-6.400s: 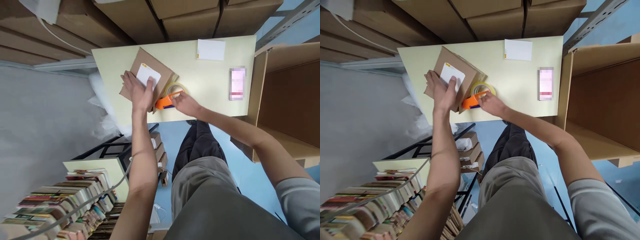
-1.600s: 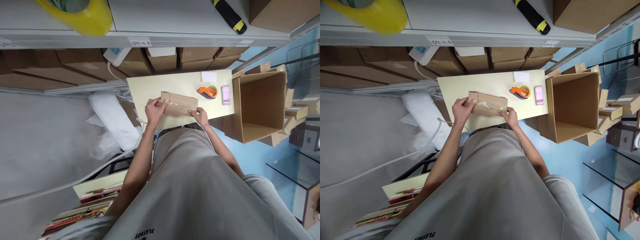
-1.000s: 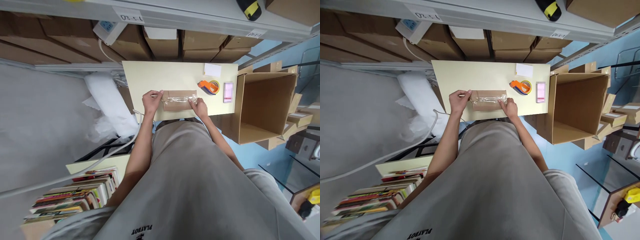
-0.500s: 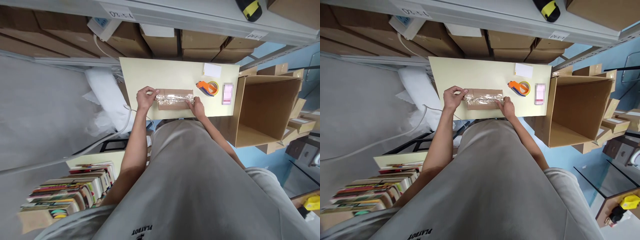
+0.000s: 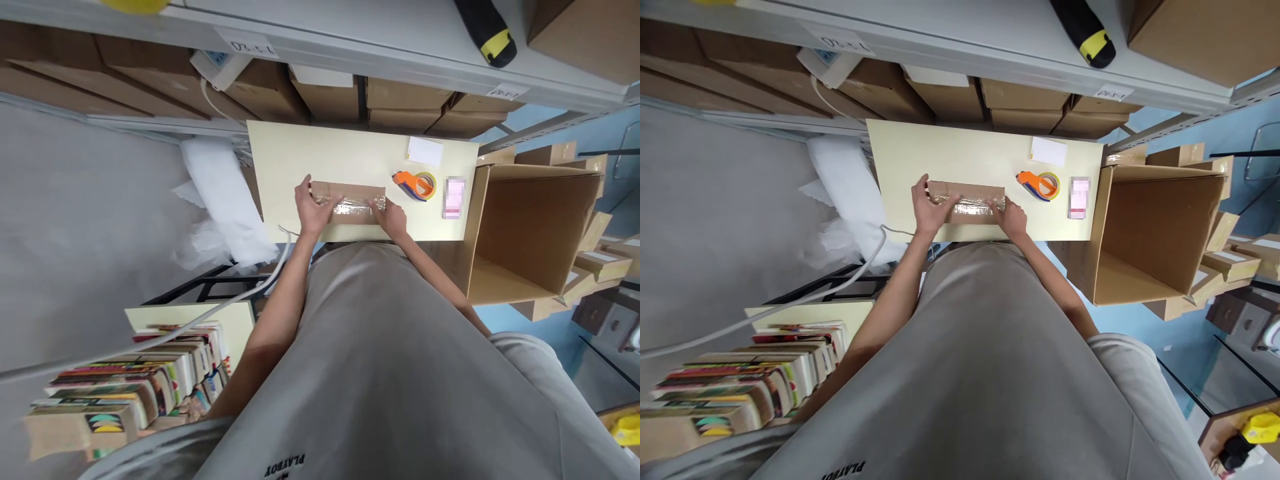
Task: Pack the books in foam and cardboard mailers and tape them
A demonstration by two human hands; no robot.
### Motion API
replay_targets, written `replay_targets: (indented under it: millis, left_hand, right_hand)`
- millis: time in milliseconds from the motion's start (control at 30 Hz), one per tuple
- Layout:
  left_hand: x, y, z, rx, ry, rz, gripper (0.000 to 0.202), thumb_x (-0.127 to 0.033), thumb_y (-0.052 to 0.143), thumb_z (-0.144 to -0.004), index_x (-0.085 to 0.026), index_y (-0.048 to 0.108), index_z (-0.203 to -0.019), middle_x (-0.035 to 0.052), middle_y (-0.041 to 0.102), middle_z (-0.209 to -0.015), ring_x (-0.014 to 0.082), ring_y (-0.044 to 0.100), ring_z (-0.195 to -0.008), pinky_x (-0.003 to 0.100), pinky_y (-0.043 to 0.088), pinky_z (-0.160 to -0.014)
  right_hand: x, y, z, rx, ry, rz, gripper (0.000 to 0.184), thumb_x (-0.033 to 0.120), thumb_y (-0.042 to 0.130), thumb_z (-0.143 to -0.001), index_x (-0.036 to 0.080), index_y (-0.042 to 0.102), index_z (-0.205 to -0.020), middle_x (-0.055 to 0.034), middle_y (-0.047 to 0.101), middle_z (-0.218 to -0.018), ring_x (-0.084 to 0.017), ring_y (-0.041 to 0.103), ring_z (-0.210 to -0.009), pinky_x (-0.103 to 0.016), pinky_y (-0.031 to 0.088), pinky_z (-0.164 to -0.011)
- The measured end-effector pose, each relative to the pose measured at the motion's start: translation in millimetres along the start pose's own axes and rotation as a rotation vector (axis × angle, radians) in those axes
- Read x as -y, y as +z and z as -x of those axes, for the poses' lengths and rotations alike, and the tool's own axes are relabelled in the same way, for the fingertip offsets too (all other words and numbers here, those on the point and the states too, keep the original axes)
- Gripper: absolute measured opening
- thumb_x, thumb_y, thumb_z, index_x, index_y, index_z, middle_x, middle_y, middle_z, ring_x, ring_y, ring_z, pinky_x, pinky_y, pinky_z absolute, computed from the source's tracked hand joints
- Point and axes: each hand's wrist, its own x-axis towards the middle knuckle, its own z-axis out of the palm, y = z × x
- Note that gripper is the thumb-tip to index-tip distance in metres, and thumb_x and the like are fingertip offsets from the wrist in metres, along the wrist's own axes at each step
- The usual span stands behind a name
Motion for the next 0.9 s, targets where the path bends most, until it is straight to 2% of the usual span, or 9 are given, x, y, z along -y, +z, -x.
replay_targets:
  millis: [67, 233, 367, 433, 533, 600, 733, 833, 900]
  left_hand:
    - [3.5, 3.9, 6.6, 0.01, 0.012, 0.008, 0.097, -0.058, 0.105, -0.076, -0.018, 0.067, -0.155, 0.0189, 0.068, -0.146, 0.0385, 0.063, -0.147, 0.053, 0.052, -0.128]
    - [17.3, 0.0, 8.0, 0.069, -0.073, 0.153, 0.073, -0.062, 0.097, -0.081, -0.017, 0.079, -0.136, 0.0124, 0.078, -0.127, 0.0314, 0.075, -0.126, 0.045, 0.061, -0.117]
    - [18.3, -8.2, 5.4, 0.078, -0.132, 0.285, 0.077, -0.06, 0.096, -0.08, -0.018, 0.076, -0.142, 0.0173, 0.079, -0.14, 0.0341, 0.075, -0.135, 0.051, 0.059, -0.122]
    - [12.1, -11.3, 3.8, 0.005, -0.127, 0.22, 0.076, -0.052, 0.094, -0.083, -0.019, 0.072, -0.147, 0.0197, 0.075, -0.149, 0.0352, 0.072, -0.141, 0.054, 0.057, -0.125]
    - [-10.3, -10.9, 2.2, -0.146, 0.03, -0.001, 0.063, -0.04, 0.083, -0.093, -0.021, 0.068, -0.151, 0.0183, 0.071, -0.155, 0.0339, 0.067, -0.146, 0.054, 0.053, -0.128]
    - [-34.5, -4.6, 3.1, -0.171, 0.187, -0.094, 0.051, -0.033, 0.077, -0.098, -0.022, 0.069, -0.147, 0.0165, 0.071, -0.153, 0.0328, 0.065, -0.146, 0.053, 0.05, -0.13]
    - [-89.8, 20.3, 13.8, -0.025, 0.393, -0.103, 0.035, -0.028, 0.07, -0.102, -0.023, 0.074, -0.136, 0.0135, 0.077, -0.143, 0.0333, 0.067, -0.14, 0.054, 0.048, -0.13]
    - [-119.4, 39.9, 28.1, 0.107, 0.4, -0.105, 0.029, -0.027, 0.067, -0.101, -0.024, 0.079, -0.128, 0.0121, 0.082, -0.134, 0.0345, 0.071, -0.132, 0.054, 0.052, -0.124]
    - [-130.7, 50.2, 37.5, 0.218, 0.389, -0.105, 0.026, -0.025, 0.066, -0.1, -0.026, 0.081, -0.122, 0.0107, 0.085, -0.13, 0.0344, 0.075, -0.127, 0.054, 0.053, -0.123]
  right_hand:
    - [-1.8, -0.7, 0.2, 0.009, -0.024, 0.03, 0.078, 0.08, 0.037, -0.117, 0.016, 0.07, -0.147, -0.0226, 0.083, -0.127, -0.04, 0.079, -0.117, -0.047, 0.06, -0.102]
    - [-8.7, 2.3, -0.5, 0.02, -0.087, 0.063, 0.078, 0.075, 0.031, -0.12, 0.015, 0.065, -0.157, -0.0227, 0.08, -0.131, -0.037, 0.079, -0.12, -0.041, 0.058, -0.102]
    - [-27.1, -4.3, -4.8, 0.042, -0.155, 0.013, 0.069, 0.066, 0.027, -0.124, 0.019, 0.065, -0.158, -0.0195, 0.08, -0.137, -0.034, 0.079, -0.122, -0.04, 0.059, -0.103]
    - [-46.3, -13.5, -11.6, -0.043, -0.169, 0.002, 0.064, 0.059, 0.029, -0.125, 0.018, 0.063, -0.161, -0.0205, 0.076, -0.147, -0.034, 0.076, -0.132, -0.042, 0.059, -0.11]
    - [-79.3, -27.5, -28.8, -0.247, -0.098, 0.075, 0.057, 0.049, 0.046, -0.122, 0.01, 0.058, -0.162, -0.0275, 0.067, -0.16, -0.039, 0.066, -0.147, -0.05, 0.053, -0.122]
    - [-95.1, -32.1, -42.0, -0.276, -0.048, 0.126, 0.054, 0.039, 0.057, -0.116, 0.006, 0.058, -0.159, -0.0306, 0.066, -0.159, -0.041, 0.064, -0.147, -0.054, 0.051, -0.125]
    - [-100.1, -31.1, -59.0, -0.272, -0.036, 0.097, 0.043, 0.02, 0.057, -0.107, 0.008, 0.064, -0.148, -0.027, 0.077, -0.141, -0.035, 0.071, -0.135, -0.054, 0.047, -0.129]
    - [-88.5, -33.6, -54.5, -0.291, -0.028, -0.001, 0.032, 0.021, 0.058, -0.106, 0.015, 0.071, -0.135, -0.0201, 0.084, -0.116, -0.033, 0.078, -0.118, -0.051, 0.051, -0.126]
    - [-78.4, -40.5, -42.9, -0.324, 0.009, -0.036, 0.033, 0.026, 0.059, -0.105, 0.016, 0.072, -0.133, -0.0208, 0.083, -0.117, -0.036, 0.079, -0.117, -0.055, 0.057, -0.119]
